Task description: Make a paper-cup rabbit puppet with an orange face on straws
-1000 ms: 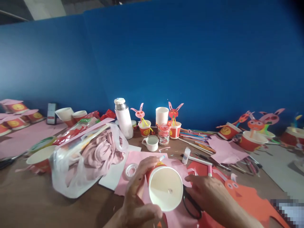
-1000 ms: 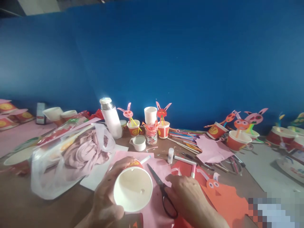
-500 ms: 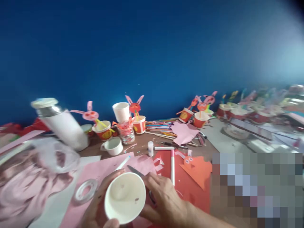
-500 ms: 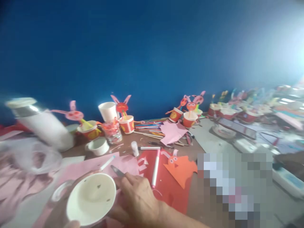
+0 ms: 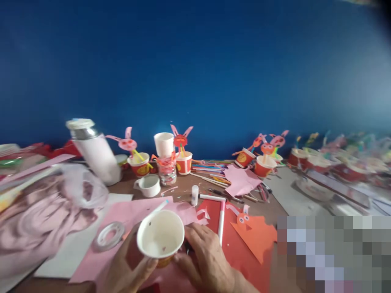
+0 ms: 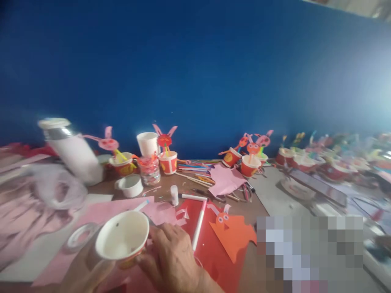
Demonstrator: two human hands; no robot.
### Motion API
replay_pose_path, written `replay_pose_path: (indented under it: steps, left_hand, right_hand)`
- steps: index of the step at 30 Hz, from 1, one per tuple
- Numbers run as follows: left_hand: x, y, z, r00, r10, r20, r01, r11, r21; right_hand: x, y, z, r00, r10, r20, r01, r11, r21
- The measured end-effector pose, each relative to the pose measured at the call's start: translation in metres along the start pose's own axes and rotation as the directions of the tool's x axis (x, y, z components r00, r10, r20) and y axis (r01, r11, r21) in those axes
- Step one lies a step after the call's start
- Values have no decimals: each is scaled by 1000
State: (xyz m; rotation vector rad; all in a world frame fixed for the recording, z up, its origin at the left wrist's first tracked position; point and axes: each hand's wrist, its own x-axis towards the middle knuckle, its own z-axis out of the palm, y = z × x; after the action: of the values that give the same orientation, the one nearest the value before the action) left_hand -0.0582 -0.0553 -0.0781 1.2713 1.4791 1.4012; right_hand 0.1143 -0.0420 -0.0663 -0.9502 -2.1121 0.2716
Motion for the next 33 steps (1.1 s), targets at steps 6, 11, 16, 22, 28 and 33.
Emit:
replay_pose_path:
  steps: [6,11,16,22,28,33]
  left_hand:
    - [23,17,-10,998,-9,62,21,980,-195]
    - [34,15,-15,986,-4,164,86,864,-495]
    - [31,18,-18,959,109,262,73,798,-599]
    - [19,18,-13,909,126,398,153,786,-599]
    - [15,17,-7,862,80,500,247,795,-554]
    - [11,19,-10,874,115,472,102,906,-411]
  right_hand:
    - [4,24,-9,965,118,-234,-131,991,-39]
    - [7,45,-15,889,331,-317,-329,942,62]
    - [6,23,-7,916,391,-87,-364,905,222]
    - [4,-10,6,957,264,122,-289,811,509]
    - [4,-15,13,925,361,118,-378,842,385]
    - [7,-21,8,922,368,122,-383,815,435]
